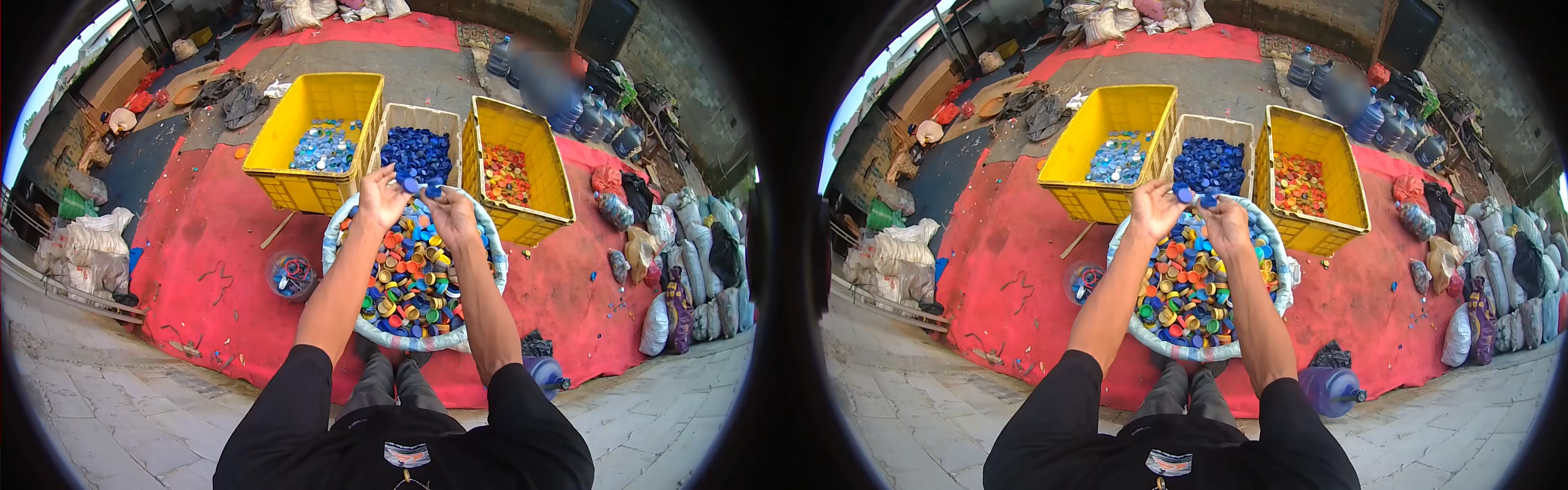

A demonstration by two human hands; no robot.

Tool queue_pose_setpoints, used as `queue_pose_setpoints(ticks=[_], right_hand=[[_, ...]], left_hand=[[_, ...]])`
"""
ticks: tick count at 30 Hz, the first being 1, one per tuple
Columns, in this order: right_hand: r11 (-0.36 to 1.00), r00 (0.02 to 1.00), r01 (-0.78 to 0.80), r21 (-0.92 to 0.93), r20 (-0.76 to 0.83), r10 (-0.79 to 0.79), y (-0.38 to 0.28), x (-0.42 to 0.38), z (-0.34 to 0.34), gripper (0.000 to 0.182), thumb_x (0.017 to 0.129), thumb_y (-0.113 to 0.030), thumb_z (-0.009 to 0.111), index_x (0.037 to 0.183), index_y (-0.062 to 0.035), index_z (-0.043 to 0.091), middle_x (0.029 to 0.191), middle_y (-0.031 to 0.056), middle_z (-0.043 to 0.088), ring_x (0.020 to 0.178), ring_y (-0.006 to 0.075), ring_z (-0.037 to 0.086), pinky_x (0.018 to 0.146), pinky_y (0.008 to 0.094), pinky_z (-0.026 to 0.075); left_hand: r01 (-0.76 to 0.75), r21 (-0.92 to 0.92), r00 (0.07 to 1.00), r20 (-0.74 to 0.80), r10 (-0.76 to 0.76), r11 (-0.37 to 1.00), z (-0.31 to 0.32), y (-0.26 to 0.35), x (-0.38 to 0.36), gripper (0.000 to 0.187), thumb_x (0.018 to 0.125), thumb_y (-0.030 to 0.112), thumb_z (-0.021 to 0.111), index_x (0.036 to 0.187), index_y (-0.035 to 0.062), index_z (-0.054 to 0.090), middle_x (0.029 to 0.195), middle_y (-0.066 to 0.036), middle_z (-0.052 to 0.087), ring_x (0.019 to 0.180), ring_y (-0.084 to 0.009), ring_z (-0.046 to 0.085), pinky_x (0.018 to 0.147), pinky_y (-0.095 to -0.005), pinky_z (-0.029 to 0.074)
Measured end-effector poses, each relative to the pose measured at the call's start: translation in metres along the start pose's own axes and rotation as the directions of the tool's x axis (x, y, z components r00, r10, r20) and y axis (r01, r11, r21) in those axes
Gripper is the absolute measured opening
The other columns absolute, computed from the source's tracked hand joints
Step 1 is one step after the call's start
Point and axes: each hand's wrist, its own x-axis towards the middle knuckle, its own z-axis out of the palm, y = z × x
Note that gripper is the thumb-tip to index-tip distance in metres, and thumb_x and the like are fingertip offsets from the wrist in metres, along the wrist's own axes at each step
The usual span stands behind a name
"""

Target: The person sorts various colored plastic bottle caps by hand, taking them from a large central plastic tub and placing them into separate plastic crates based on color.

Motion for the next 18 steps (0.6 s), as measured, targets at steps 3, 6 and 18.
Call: queue_pose_setpoints(ticks=[3,6,18], right_hand=[[0.999,0.977,0.004,-0.034,-0.214,-0.011,-0.014,0.061,0.006,0.01,0.077,0.018,0.046,0.078,0.0088,0.049,0.102,0.0201,0.049,0.1,0.0327,0.055,0.1,0.0493,0.047],[0.997,0.97,0.048,-0.062,-0.234,-0.061,-0.02,0.054,0.002,0.01,0.077,0.019,0.046,0.077,0.0089,0.047,0.104,0.0223,0.047,0.105,0.0386,0.053,0.1,0.0489,0.047],[0.926,0.964,0.064,-0.372,-0.217,-0.154,-0.009,-0.092,-0.062,0.052,0.087,0.007,0.047,0.136,0.0115,0.031,0.142,0.0299,0.035,0.127,0.0384,0.046,0.104,0.0424,0.045]], left_hand=[[-0.096,-0.013,0.981,-0.171,0.093,0.995,0.026,0.02,0.04,0.085,0.088,0.022,0.055,0.144,-0.0148,0.003,0.148,-0.036,0.018,0.139,-0.0434,0.024,0.117,-0.0487,0.021],[-0.102,0.076,0.988,-0.104,0.11,0.992,0.005,0.023,0.042,0.084,0.09,0.023,0.053,0.145,-0.0142,0.002,0.151,-0.035,0.012,0.142,-0.0442,0.019,0.118,-0.049,0.019],[-0.587,0.293,0.794,0.032,0.606,0.754,0.004,0.032,-0.154,0.017,0.097,0.023,0.057,0.086,0.0108,0.05,0.076,0.0,0.047,0.064,-0.0089,0.043,0.059,-0.0265,0.037]])
